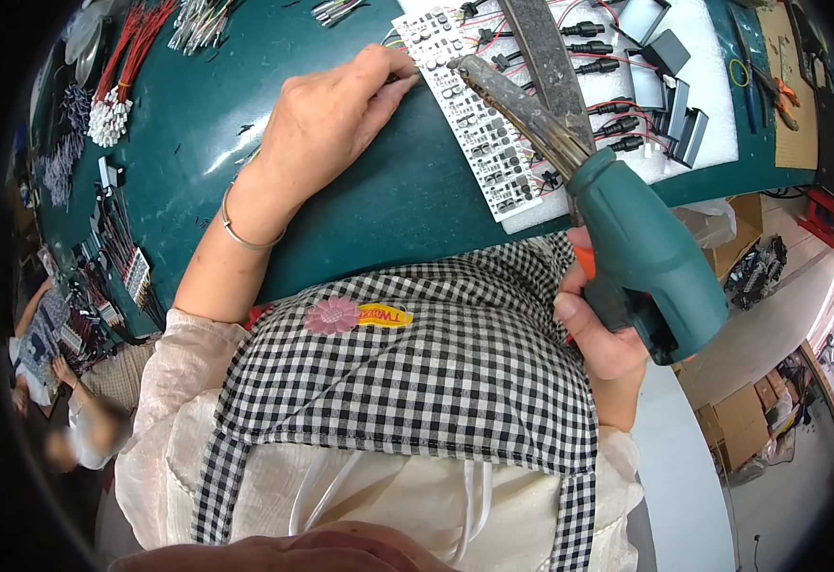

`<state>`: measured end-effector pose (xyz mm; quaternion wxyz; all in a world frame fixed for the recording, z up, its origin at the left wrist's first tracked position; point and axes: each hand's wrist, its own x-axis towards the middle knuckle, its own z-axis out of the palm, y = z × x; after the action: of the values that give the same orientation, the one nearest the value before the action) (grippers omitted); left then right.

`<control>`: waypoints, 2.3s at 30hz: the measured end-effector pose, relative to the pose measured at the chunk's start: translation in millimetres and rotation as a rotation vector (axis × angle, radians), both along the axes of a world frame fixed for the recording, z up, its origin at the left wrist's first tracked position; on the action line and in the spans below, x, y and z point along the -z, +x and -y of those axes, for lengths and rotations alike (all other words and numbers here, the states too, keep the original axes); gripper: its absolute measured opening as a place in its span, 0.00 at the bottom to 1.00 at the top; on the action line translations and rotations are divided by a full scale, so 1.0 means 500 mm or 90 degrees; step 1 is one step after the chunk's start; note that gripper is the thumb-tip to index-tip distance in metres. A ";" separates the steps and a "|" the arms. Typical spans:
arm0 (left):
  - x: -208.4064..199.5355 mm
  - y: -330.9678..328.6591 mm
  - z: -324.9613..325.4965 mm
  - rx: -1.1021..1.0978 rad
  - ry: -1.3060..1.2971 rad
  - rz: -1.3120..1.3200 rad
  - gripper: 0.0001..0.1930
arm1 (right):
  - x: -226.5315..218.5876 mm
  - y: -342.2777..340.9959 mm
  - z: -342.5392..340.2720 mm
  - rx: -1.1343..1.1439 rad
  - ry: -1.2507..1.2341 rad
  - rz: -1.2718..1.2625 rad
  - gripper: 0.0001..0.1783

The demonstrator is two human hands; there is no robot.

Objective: The person uses a soldering iron to attach small metal connectors to the ends of wires. They repeatedly pick up a wire, apply the soldering iron to the connection point, and place the finished wire onto a white foam board. The task involves handling multiple wires and connectors in a repetitive assembly process.

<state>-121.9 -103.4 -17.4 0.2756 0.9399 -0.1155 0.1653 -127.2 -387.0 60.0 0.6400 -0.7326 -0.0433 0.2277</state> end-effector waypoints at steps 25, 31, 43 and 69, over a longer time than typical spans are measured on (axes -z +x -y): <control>0.005 0.008 -0.003 0.017 -0.019 0.045 0.08 | 0.034 -0.010 0.016 -0.039 0.003 0.022 0.27; 0.009 0.011 -0.010 0.041 -0.036 0.045 0.08 | 0.026 -0.014 0.013 -0.053 -0.040 -0.036 0.25; 0.020 0.010 -0.008 0.040 -0.021 0.056 0.08 | 0.057 -0.014 0.016 -0.120 -0.045 0.055 0.22; 0.016 0.009 -0.009 0.048 -0.006 0.044 0.09 | 0.054 -0.019 0.002 0.021 -0.006 -0.022 0.23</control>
<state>-117.4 -98.7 -25.6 0.2817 0.9273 -0.1593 0.1881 -136.7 -388.2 33.1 0.6409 -0.7321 -0.0190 0.2302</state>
